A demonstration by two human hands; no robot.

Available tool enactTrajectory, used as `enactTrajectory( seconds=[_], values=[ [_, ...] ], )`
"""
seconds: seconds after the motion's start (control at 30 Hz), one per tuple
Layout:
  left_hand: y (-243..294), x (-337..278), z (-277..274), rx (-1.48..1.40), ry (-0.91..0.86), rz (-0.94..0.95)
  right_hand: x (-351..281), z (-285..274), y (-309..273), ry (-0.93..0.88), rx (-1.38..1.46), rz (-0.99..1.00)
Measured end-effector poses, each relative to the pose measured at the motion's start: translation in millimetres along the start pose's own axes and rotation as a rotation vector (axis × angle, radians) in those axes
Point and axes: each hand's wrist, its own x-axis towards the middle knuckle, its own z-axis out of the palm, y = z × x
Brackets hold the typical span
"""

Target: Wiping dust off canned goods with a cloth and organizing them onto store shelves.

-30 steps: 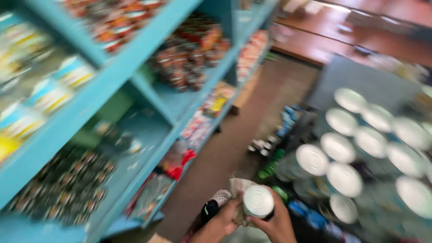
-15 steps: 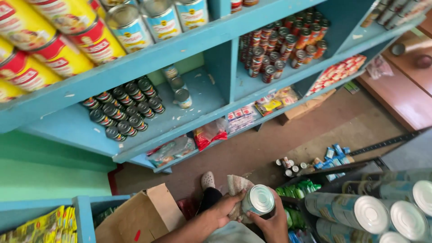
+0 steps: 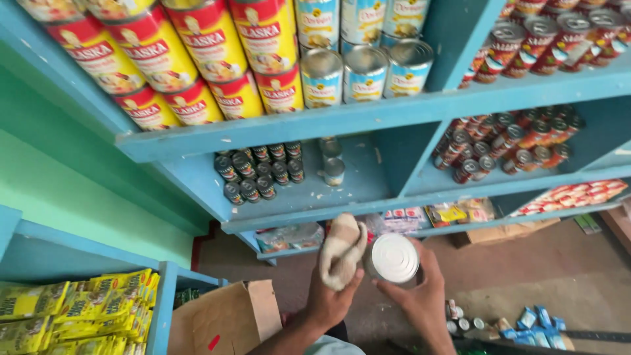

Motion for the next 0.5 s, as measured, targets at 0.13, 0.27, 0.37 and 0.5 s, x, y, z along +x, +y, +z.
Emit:
enactTrajectory(
  seconds=[0.13,0.27,0.37,0.5],
  values=[
    [21,32,-17,0.546,0.131,0.571,59,12,-61,-0.001,0.059,-0.171],
    [45,66,-32,0.434,0.178,0.73,111,25,-116,0.019,0.033,-0.354],
    [38,90,-55,0.404,-0.083,0.662,157,39,-144,-0.028,0.166,-0.451],
    [35,132,-80,0.636,-0.188,0.542,213,59,-179,-0.104,0.193,-0.536]
  ],
)
